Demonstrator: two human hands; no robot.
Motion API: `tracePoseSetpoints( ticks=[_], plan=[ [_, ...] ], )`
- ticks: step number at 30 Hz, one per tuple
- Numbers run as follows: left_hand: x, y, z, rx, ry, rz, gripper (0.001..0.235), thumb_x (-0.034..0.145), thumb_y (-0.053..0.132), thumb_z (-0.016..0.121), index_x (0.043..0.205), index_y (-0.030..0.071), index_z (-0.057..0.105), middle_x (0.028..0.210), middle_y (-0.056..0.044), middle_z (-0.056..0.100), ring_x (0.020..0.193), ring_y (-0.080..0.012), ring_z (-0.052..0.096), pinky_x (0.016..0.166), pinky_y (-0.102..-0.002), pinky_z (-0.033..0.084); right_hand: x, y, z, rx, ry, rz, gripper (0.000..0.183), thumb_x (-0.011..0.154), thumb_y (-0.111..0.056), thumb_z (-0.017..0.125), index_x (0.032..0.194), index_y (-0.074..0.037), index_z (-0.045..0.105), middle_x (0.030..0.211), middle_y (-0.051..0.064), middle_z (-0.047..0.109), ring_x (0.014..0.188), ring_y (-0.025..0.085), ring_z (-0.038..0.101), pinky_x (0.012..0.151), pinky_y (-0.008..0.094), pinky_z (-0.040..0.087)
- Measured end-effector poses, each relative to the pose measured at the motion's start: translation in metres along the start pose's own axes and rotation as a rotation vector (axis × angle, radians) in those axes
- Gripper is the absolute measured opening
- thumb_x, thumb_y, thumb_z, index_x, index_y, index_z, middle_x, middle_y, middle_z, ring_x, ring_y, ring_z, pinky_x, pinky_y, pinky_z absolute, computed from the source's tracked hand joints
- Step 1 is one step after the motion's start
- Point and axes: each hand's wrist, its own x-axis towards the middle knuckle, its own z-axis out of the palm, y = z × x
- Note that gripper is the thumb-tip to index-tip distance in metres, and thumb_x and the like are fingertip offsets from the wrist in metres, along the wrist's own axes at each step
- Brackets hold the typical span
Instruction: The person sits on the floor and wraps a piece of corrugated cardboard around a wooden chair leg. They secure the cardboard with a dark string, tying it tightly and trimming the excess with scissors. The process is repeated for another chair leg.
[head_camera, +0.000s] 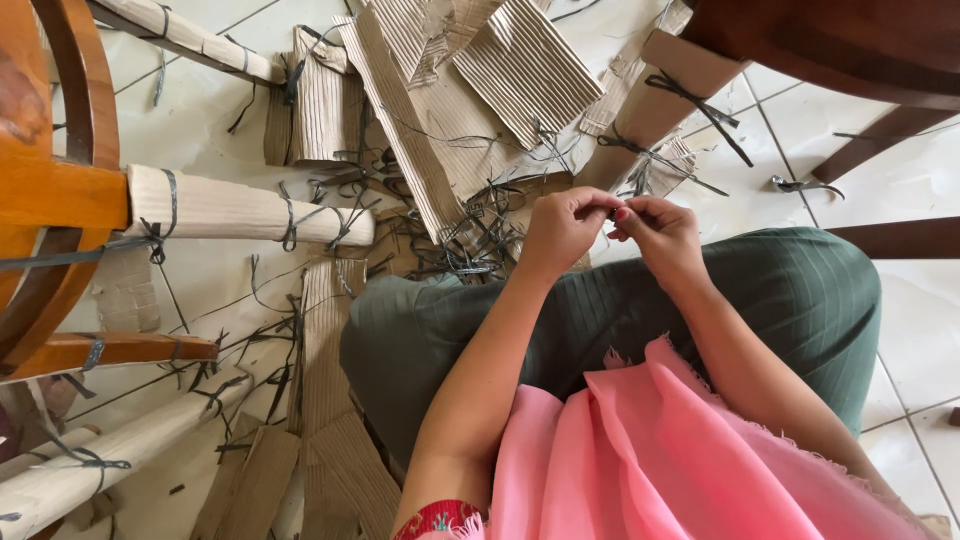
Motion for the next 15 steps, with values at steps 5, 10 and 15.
tracePoseSetpoints(
  ticks=[5, 10, 15],
  plan=[
    [0.0, 0.024, -0.01, -0.2, -0.099, -0.11, 0.018, 0.085, 0.015, 0.073, 0.102, 0.014, 0.08, 0.09, -0.011, 0.08, 0.089, -0.0265, 0.078, 0.087, -0.035, 0.062, 0.008, 0.026, -0.008, 0.308, 0.034, 0.143, 0.01, 0.102, -0.006, 0.072, 0.103, 0.004, 0.071, 0.081, 0.012, 0.069, 0.075, 0.017, 0.072, 0.077, 0.032, 0.065],
    [0.003, 0.008, 0.001, -0.14, -0.036, -0.092, 0.015, 0.085, 0.02, 0.08, 0.1, 0.016, 0.081, 0.087, -0.009, 0.08, 0.091, -0.0261, 0.077, 0.083, -0.033, 0.061, 0.006, 0.023, -0.008, 0.534, 0.043, 0.239, 0.01, 0.1, -0.004, 0.071, 0.1, 0.006, 0.071, 0.084, 0.012, 0.069, 0.077, 0.02, 0.075, 0.077, 0.035, 0.068],
    [0.004, 0.001, 0.001, -0.013, 0.06, -0.033, 0.009, 0.088, 0.029, 0.079, 0.092, 0.021, 0.08, 0.079, -0.002, 0.078, 0.082, -0.02, 0.078, 0.078, -0.031, 0.062, 0.005, 0.02, -0.007, 0.602, -0.074, 0.268, 0.009, 0.097, 0.004, 0.069, 0.105, 0.007, 0.07, 0.089, 0.016, 0.068, 0.079, 0.02, 0.07, 0.083, 0.044, 0.067]
  ],
)
